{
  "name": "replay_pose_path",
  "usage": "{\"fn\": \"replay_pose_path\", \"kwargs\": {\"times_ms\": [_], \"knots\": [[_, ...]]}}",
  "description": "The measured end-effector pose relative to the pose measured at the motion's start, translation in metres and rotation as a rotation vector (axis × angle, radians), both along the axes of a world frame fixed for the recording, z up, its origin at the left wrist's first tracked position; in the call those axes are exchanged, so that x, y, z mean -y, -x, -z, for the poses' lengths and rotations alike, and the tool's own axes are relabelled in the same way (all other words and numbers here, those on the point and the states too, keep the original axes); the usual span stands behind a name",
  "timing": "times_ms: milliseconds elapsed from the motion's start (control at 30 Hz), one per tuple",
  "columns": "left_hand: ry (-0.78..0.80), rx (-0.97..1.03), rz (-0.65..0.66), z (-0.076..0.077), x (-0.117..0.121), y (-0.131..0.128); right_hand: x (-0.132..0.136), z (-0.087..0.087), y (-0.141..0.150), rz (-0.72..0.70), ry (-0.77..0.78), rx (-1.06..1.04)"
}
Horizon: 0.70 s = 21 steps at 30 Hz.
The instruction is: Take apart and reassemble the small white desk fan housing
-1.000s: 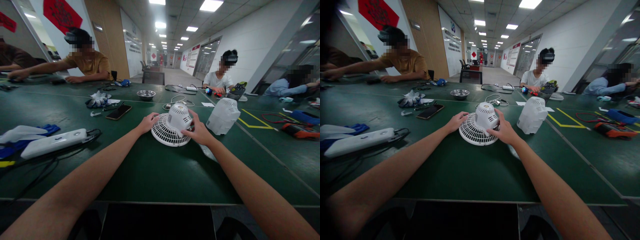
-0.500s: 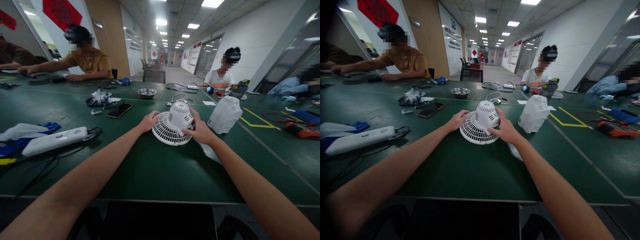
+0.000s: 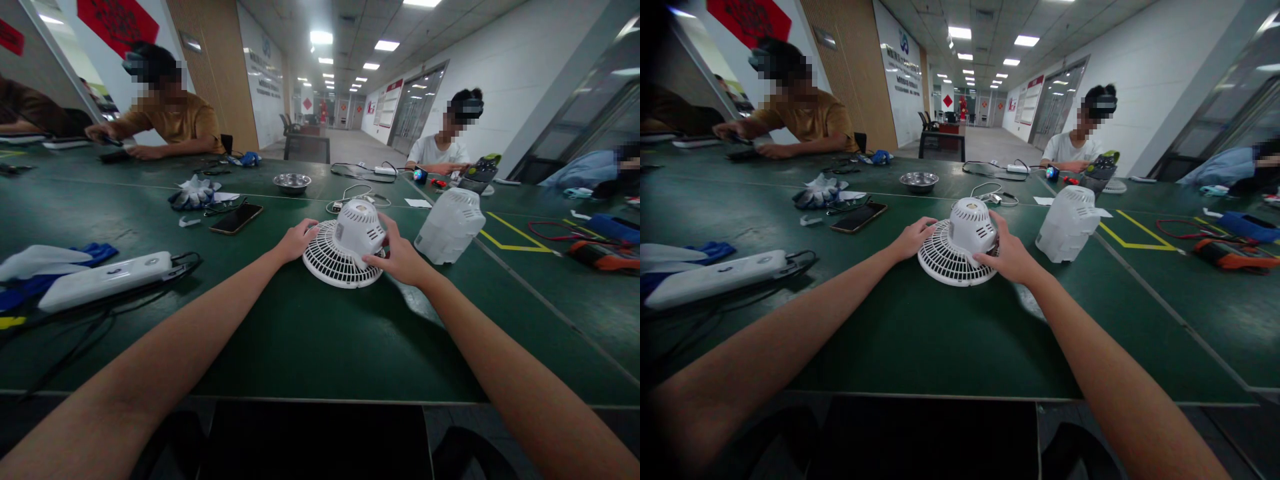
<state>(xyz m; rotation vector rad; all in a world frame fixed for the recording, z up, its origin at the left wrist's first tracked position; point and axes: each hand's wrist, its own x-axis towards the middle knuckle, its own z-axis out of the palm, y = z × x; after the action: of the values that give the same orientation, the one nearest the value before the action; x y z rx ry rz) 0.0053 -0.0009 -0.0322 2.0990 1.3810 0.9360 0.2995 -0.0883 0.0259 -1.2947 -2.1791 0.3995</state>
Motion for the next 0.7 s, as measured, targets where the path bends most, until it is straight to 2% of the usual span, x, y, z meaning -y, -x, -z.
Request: {"fn": "replay_pose_path", "kwargs": {"times_ms": [700], "knots": [[0.036, 0.015, 0.012, -0.0028, 0.0027, 0.0003, 0.0016, -0.0021, 0.0027, 0.0, -0.001, 0.008]]}}
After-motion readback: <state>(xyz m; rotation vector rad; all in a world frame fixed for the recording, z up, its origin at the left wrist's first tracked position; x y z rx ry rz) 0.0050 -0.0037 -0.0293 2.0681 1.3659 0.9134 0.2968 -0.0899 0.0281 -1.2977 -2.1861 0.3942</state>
